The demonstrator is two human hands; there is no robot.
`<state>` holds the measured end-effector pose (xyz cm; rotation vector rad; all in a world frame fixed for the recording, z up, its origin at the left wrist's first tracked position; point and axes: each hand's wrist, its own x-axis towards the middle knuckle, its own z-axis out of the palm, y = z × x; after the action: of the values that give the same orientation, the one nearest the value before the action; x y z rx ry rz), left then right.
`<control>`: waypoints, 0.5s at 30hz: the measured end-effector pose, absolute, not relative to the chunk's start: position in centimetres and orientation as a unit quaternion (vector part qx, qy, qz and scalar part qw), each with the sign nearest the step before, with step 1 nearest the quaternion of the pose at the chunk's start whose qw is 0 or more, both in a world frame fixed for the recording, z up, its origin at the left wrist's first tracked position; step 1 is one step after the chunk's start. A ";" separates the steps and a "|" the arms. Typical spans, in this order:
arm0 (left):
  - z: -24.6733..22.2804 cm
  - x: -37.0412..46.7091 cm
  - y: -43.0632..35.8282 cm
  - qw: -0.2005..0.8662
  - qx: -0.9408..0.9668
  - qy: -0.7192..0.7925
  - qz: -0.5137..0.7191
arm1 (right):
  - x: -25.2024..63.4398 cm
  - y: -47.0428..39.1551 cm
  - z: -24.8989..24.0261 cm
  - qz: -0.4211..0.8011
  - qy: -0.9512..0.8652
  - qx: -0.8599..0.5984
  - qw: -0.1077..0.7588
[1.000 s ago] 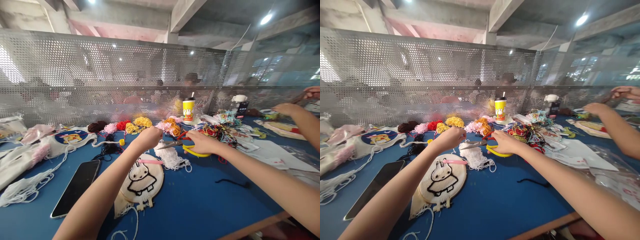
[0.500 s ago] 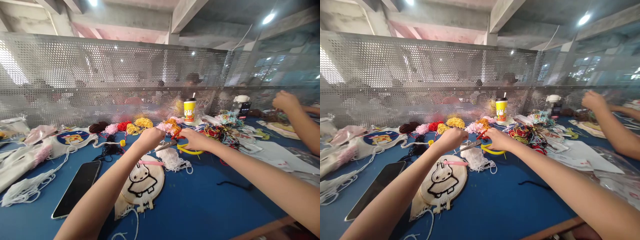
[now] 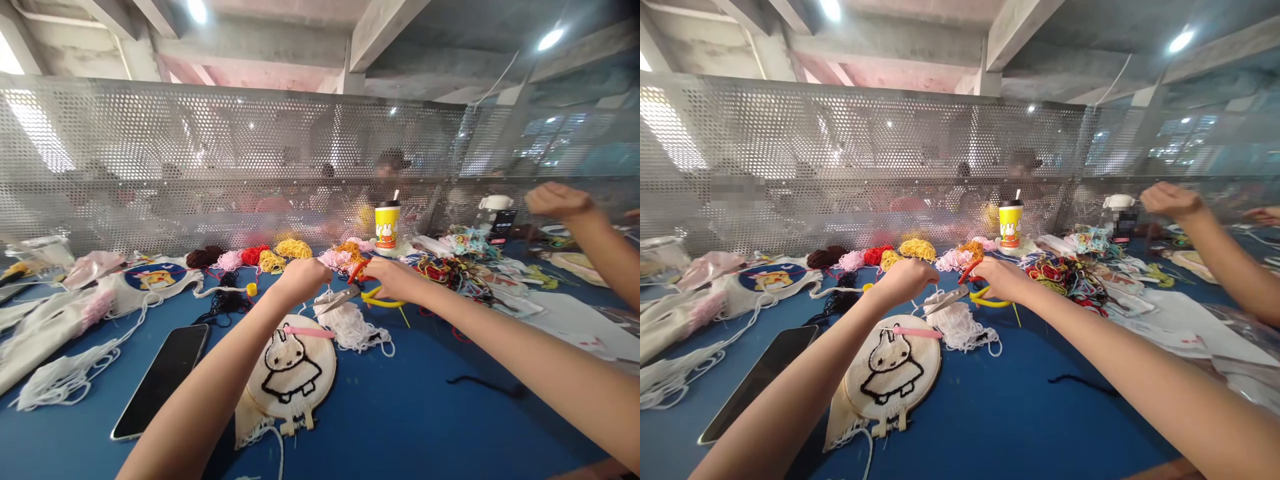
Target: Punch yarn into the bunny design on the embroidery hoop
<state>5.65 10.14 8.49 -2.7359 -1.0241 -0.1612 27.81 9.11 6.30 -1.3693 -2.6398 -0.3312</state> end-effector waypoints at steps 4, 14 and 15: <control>8.8 5.4 10.3 0.105 -0.925 -0.360 -0.063 | 28.8 9.6 6.0 -0.120 -0.856 -0.498 0.070; 10.3 2.3 11.5 0.099 -0.865 -0.483 -0.095 | 31.9 10.3 2.9 -0.093 -0.764 -0.632 0.092; 10.2 1.9 11.8 0.096 -0.856 -0.499 -0.094 | 32.2 10.4 2.4 -0.090 -0.749 -0.649 0.097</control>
<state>1.87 11.84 10.19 -2.5363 -1.4788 -0.2782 32.16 10.43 2.40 -1.9220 -2.2186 -0.2680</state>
